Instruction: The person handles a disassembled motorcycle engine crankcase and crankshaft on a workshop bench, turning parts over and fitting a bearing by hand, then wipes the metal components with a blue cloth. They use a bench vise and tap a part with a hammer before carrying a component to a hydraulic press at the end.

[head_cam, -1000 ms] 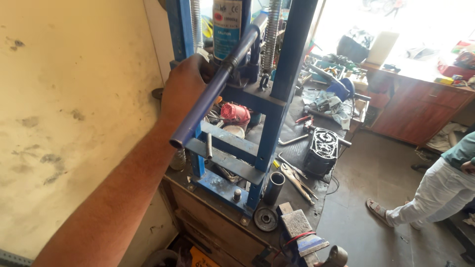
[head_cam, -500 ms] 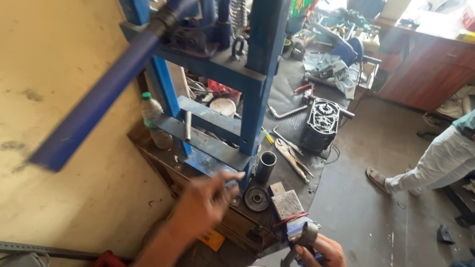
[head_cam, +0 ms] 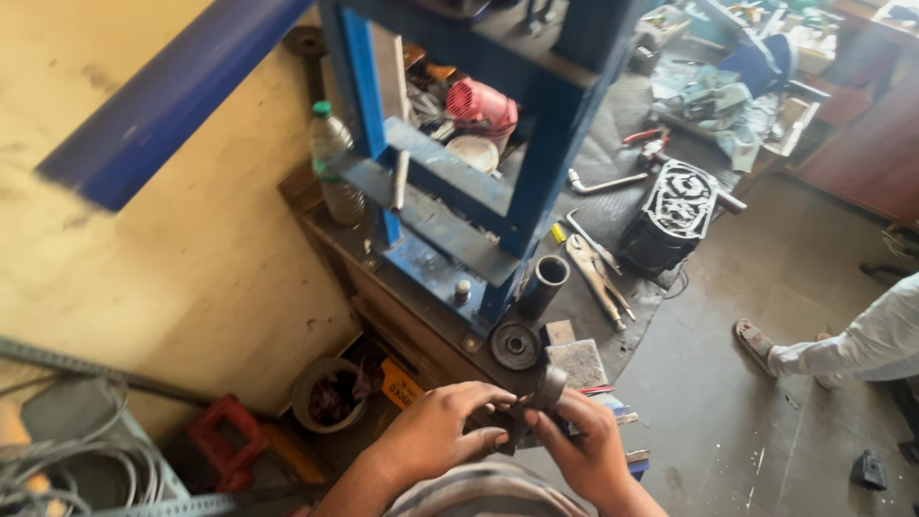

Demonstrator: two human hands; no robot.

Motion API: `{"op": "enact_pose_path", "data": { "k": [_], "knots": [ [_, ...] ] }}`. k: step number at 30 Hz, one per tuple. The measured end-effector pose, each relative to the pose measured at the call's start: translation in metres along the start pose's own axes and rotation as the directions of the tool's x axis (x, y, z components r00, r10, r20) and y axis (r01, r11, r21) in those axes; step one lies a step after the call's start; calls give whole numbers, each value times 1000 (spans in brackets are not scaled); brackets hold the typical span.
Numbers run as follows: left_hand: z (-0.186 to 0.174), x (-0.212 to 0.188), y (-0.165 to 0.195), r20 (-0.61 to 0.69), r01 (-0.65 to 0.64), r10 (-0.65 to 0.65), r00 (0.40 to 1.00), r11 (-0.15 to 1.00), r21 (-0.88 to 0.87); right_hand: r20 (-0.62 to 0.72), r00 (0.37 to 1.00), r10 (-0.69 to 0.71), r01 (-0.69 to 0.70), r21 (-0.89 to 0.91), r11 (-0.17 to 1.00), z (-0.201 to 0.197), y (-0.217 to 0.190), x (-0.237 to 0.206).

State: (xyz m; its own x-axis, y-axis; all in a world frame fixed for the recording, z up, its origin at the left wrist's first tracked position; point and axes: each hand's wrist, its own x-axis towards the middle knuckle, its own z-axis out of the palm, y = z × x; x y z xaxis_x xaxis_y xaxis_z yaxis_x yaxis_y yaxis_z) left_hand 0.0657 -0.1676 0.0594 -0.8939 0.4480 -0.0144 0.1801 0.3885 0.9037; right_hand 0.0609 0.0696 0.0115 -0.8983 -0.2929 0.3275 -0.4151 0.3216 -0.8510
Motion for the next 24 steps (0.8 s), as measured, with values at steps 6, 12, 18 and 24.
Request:
{"op": "enact_pose_path", "data": {
  "k": [6,12,18,24],
  "knots": [
    [8,-7,-8,-40,10,-11,999,1000,-19,-45,982,182,-183,-27,983,10,5,4],
    [27,-6,-26,-149,-139,94,984,935,-327,43,958,283,-286,161,944,11,0,13],
    [44,-15,-62,-275,73,-224,935,880,-470,-154,988,20,-40,-125,991,-23,51,95],
    [46,-58,-115,-513,-27,-232,827,894,-447,31,987,158,-152,-139,979,-20,122,156]
  ]
}}
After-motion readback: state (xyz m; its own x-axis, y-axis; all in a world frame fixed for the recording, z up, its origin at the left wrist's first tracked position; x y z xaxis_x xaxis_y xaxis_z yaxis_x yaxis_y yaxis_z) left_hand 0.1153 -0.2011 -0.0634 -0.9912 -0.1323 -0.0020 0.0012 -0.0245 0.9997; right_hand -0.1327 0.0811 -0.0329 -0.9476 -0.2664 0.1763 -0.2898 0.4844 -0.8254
